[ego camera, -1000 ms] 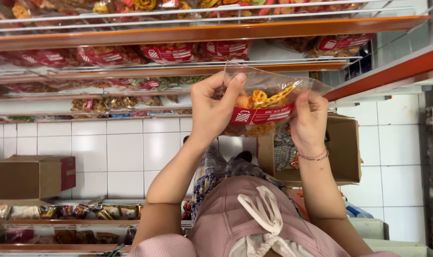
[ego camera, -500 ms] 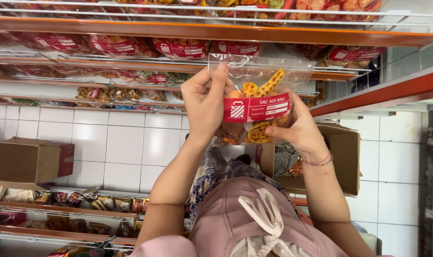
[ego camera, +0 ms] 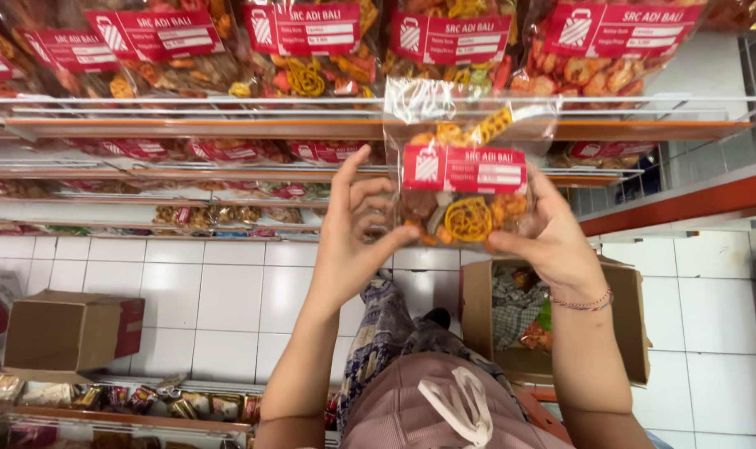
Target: The person takes packaged snack items from a cardboard box, wipes each package with a cloth, and places them on a store shelf. The person repeats this process for multiple snack packages throughout the clip.
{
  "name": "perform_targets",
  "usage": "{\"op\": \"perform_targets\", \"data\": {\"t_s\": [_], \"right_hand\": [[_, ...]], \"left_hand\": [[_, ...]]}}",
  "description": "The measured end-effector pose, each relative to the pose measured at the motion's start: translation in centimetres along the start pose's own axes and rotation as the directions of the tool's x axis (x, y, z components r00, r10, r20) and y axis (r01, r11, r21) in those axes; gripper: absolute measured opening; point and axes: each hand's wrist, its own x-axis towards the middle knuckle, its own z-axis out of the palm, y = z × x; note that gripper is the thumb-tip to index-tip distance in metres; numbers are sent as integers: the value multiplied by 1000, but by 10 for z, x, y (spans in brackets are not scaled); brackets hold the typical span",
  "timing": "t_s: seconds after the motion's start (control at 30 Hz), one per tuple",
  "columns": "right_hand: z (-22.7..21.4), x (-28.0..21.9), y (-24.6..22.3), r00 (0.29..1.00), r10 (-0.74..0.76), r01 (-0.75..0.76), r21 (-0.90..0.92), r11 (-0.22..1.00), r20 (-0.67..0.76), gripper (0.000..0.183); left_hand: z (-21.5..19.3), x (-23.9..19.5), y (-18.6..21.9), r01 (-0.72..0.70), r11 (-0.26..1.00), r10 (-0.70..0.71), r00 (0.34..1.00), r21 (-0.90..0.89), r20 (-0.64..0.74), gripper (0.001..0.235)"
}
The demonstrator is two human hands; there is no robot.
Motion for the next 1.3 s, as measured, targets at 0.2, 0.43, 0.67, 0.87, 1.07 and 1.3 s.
{"op": "perform_targets", "data": {"t_s": [0.2,0.43,0.67,0.87,1.07,1.3], "right_hand": [[13,38,-27,969,-175,156,-117,981,-174,92],[11,83,-29,855,-484,376,-422,825,-183,79],[2,112,-16,720,-690,337,-834,438,-71,55],[-3,107,-24,759,-650,248,-937,246,31,54],[1,115,-22,751,-659,197,-943,270,-32,53],[-1,122,-27,743,-668,199,-939,280,-42,54]], "left_hand": [[-15,42,4,-104,994,105,994,-41,34,84],[-17,102,7,-294,942,299,954,161,-8,60],[-14,127,-6,-494,713,576,817,498,-13,56],[-16,125,-9,-432,726,467,881,536,78,60],[-13,132,-8,-435,707,492,869,557,53,59],[-9,141,1,-387,729,450,893,565,31,57]]}}
